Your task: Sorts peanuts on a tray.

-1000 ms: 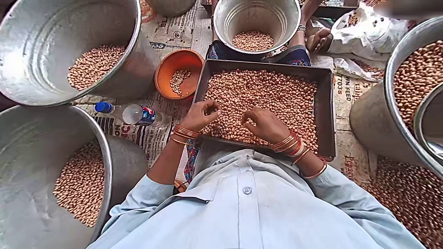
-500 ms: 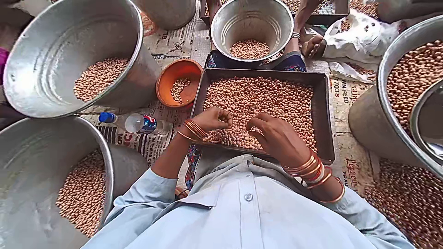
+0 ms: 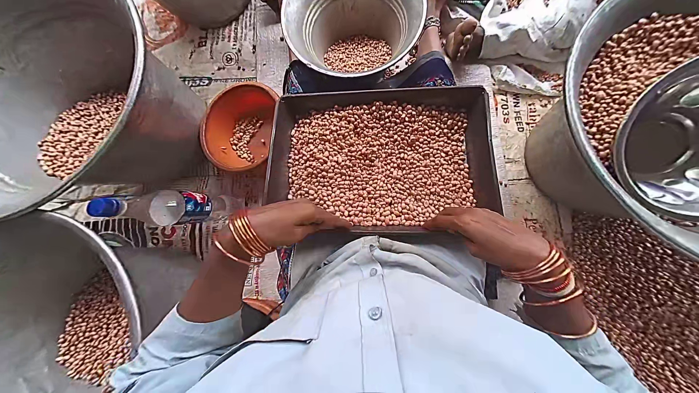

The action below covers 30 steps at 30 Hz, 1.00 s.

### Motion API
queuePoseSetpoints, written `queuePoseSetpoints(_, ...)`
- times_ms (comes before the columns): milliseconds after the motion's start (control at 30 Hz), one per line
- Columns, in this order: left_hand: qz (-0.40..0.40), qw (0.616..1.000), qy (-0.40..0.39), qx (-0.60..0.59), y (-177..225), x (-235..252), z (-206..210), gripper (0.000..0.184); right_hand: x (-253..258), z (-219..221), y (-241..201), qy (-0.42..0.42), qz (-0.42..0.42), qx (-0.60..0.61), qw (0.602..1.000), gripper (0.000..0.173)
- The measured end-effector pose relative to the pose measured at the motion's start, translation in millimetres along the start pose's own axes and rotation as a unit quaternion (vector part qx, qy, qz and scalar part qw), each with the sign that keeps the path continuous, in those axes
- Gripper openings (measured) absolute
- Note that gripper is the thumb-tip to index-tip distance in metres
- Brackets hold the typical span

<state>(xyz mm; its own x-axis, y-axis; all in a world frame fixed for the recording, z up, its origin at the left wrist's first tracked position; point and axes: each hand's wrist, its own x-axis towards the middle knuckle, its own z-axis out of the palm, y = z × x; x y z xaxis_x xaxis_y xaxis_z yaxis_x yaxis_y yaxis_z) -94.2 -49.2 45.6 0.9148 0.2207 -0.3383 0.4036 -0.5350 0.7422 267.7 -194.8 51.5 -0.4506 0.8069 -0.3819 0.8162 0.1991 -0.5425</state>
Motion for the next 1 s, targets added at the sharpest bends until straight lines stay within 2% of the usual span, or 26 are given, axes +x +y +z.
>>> queuePoseSetpoints(67, -0.033, 0.999, -0.024, 0.026, 16.7, 28.7, 18.8, 0.039, 8.0, 7.8, -6.5, -0.022, 0.012, -0.019, 1.0, 0.053)
queuePoseSetpoints(167, -0.049, 0.997, -0.033, 0.041, 24.9, 73.8, 25.0, 0.042, 33.4, 18.9, -9.3, -0.003, -0.002, -0.017, 1.0, 0.049)
queuePoseSetpoints(267, -0.066, 0.995, 0.072, 0.024, 13.6, 106.6, 10.3, 0.04, 62.4, 20.1, 4.8, 0.099, -0.005, -0.002, 0.995, 0.043)
queuePoseSetpoints(333, -0.096, 0.981, 0.158, 0.058, 2.6, 116.4, -1.1, 0.043, 76.6, 8.9, 17.2, 0.155, 0.029, 0.004, 0.988, 0.041)
queuePoseSetpoints(433, -0.131, 0.95, 0.257, 0.116, -5.5, 109.6, -9.7, 0.044, 79.3, -9.9, 29.2, 0.204, 0.101, -0.023, 0.974, 0.035)
queuePoseSetpoints(533, -0.096, 0.93, 0.327, 0.14, -3.2, 97.3, 4.7, 0.029, 60.2, -15.7, 30.1, 0.244, 0.111, -0.016, 0.963, 0.03)
queuePoseSetpoints(633, -0.028, 0.95, 0.29, 0.108, 4.4, 93.7, 30.5, 0.012, 39.6, -9.5, 23.5, 0.286, 0.1, 0.005, 0.953, 0.02)
queuePoseSetpoints(733, 0.019, 0.976, 0.202, 0.081, 13.2, 99.3, 46.5, 0.011, 27.4, -1.3, 18.6, 0.297, 0.11, 0.021, 0.948, 0.014)
queuePoseSetpoints(900, 0.013, 0.982, 0.129, 0.135, 11.8, 115.7, 53.5, 0.006, 16.8, 2.0, 22.8, 0.307, 0.137, 0.02, 0.942, 0.009)
queuePoseSetpoints(1000, 0.022, 0.987, 0.126, 0.097, 7.2, 115.1, 47.9, 0.008, 14.5, 0.2, 26.7, 0.301, 0.155, 0.011, 0.941, 0.01)
